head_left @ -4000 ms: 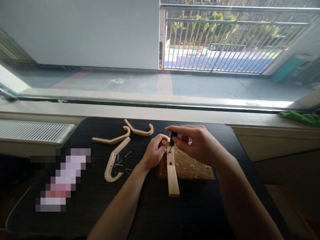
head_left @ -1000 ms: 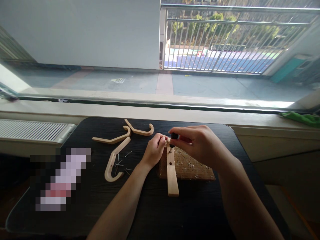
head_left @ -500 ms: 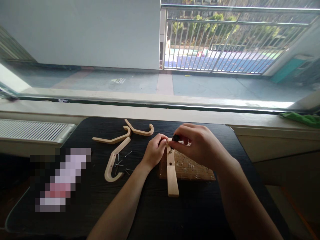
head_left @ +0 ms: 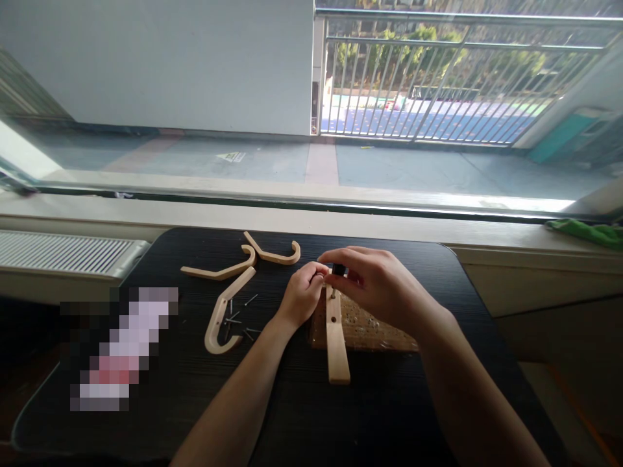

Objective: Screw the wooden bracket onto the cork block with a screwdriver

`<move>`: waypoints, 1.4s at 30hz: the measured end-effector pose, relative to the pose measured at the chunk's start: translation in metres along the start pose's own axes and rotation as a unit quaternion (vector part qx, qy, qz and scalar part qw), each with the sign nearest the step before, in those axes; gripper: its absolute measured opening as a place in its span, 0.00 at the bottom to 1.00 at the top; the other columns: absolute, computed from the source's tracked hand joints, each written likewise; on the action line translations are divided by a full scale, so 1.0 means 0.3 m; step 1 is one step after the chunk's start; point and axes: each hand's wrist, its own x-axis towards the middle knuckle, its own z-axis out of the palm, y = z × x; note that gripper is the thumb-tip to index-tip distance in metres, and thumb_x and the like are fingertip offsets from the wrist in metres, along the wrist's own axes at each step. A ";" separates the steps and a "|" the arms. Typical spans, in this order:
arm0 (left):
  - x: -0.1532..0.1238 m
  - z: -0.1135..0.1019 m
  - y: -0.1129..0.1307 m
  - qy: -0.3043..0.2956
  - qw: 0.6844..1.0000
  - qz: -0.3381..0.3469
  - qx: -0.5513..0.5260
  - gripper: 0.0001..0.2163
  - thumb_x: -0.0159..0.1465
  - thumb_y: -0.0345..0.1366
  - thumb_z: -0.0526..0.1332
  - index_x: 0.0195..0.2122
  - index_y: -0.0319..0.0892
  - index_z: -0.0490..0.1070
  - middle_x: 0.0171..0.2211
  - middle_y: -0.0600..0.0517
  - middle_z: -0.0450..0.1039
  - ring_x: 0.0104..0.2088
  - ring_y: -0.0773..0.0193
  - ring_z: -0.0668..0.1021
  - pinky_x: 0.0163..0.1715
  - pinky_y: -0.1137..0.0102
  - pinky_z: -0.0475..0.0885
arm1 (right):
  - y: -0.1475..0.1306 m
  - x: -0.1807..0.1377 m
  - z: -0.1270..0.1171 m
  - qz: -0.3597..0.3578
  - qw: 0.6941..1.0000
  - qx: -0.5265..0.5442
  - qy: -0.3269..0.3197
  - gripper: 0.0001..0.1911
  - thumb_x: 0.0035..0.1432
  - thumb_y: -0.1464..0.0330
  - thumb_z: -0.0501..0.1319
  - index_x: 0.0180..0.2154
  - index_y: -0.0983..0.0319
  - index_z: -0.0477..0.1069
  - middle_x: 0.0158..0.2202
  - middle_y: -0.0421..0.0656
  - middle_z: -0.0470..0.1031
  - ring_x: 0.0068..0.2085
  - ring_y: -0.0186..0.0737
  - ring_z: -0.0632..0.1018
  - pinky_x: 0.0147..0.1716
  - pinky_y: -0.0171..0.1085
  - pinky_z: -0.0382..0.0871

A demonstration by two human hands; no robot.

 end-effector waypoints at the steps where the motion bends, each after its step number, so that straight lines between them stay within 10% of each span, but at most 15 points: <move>1: 0.000 0.000 0.000 0.000 1.000 -0.001 -0.002 0.07 0.61 0.30 0.53 0.31 0.41 0.71 0.31 0.52 0.75 0.35 0.61 0.76 0.39 0.69 0.69 | -0.003 -0.002 -0.003 0.004 1.000 0.002 -0.004 0.13 0.62 0.72 0.61 0.48 0.60 0.74 0.38 0.40 0.79 0.31 0.31 0.74 0.31 0.31 0.63; 18: -0.002 0.003 0.002 -0.001 1.000 0.001 0.002 0.06 0.60 0.30 0.53 0.28 0.41 0.68 0.30 0.53 0.73 0.34 0.63 0.74 0.38 0.70 0.67 | -0.012 -0.023 -0.043 -0.008 1.000 0.000 -0.022 0.24 0.63 0.74 0.55 0.60 0.64 0.68 0.40 0.45 0.82 0.30 0.34 0.77 0.29 0.32 0.64; 42: 0.000 0.002 0.003 0.003 1.000 0.011 0.029 0.08 0.62 0.30 0.54 0.29 0.41 0.71 0.29 0.53 0.74 0.32 0.64 0.74 0.38 0.71 0.69 | -0.015 -0.027 -0.066 0.015 0.999 -0.003 -0.040 0.14 0.66 0.71 0.56 0.49 0.60 0.75 0.40 0.45 0.82 0.36 0.40 0.81 0.34 0.34 0.67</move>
